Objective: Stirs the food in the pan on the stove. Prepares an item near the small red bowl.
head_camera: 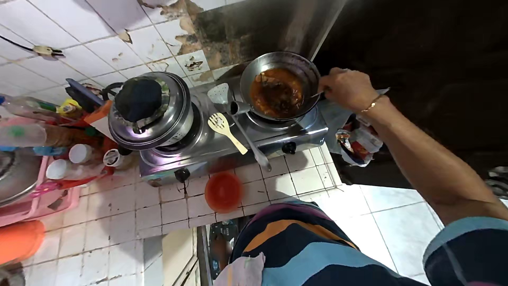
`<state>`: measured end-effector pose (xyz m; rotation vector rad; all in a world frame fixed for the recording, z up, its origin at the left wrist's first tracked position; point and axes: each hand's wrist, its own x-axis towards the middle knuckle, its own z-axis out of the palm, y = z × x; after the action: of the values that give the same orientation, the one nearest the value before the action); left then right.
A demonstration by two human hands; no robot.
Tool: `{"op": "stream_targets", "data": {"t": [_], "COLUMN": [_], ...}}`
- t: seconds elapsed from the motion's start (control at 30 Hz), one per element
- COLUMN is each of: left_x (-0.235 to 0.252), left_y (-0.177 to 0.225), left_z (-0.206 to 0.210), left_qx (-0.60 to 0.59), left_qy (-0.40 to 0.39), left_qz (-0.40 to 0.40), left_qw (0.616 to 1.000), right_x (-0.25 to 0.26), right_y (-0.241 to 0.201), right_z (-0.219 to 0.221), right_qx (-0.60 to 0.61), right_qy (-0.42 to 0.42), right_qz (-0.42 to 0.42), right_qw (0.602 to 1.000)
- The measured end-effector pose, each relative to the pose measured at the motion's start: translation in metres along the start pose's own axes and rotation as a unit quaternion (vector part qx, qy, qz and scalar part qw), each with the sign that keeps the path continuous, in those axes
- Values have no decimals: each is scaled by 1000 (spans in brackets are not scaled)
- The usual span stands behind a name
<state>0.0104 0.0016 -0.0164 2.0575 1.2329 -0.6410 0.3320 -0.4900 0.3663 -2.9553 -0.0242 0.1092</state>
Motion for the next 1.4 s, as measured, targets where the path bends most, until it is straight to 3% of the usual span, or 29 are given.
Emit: {"op": "stream_targets", "data": {"t": [0.27,0.4,0.5,0.6,0.83,0.97,1.07,1.27,1.4], "left_x": [-1,2,9,14,-4,1,-3,-2,-1], "left_y": [15,9,0,-9,-6,-9,-3,13,17], "left_z": [0,6,13,15,1,4,3,1,-3], "left_qx": [-5,-4,-4,-9,14,34,7,8,-10], "left_qy": [-4,3,12,14,-20,-25,-16,-16,-21], "left_qz": [9,8,11,9,-7,-12,-6,4,-6], "left_qw": [1000,1000,1000,1000,1000,999,1000,1000,1000], "right_x": [0,-10,-1,10,23,26,23,50,44], "right_y": [-16,-44,-54,-42,-13,-18,-15,18,4], "right_z": [28,21,42,54,22,43,34,23,35], "right_qx": [0,31,44,33,42,26,31,25,7], "right_qy": [2,-1,-33,-44,19,-4,-10,26,-11], "right_qz": [80,59,27,41,111,94,88,168,126], "right_qw": [997,998,998,998,993,995,996,985,992]}}
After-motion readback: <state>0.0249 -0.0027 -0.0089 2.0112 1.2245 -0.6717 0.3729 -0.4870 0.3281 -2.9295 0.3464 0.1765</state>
